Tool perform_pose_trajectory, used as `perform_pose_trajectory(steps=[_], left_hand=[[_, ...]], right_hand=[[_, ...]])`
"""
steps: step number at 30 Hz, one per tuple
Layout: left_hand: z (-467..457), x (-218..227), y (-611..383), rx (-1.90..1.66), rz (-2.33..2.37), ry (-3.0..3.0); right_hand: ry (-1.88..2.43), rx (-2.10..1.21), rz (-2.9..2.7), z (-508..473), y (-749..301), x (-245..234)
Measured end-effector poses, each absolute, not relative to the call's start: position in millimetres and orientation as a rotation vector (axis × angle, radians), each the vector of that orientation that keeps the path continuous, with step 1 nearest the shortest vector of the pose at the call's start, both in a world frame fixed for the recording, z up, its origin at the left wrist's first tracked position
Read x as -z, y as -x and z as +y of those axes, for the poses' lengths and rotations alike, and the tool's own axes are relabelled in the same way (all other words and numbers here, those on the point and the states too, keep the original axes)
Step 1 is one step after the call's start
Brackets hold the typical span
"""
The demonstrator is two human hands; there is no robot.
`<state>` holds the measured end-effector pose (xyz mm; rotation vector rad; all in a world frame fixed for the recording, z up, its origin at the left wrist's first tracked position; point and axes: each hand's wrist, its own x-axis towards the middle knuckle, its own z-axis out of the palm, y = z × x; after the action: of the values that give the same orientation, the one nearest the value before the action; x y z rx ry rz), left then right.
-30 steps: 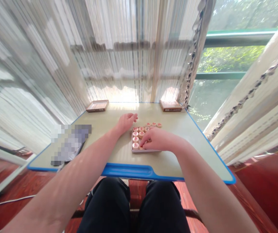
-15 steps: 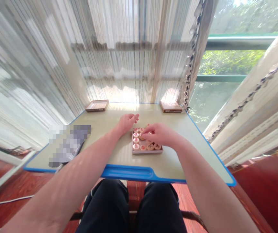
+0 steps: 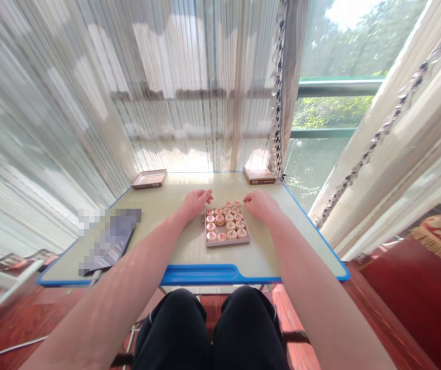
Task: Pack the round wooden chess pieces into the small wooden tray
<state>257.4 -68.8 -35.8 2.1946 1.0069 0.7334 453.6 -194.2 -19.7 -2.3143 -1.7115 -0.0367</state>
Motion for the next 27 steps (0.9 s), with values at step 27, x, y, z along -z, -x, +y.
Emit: perform_pose_trajectory(steps=[27], left_hand=[[-69.2, 37.8, -257.3, -0.6, 1.062, -2.369]], right_hand=[[2.352, -0.083, -1.576, -194.5, -458.1, 20.9]])
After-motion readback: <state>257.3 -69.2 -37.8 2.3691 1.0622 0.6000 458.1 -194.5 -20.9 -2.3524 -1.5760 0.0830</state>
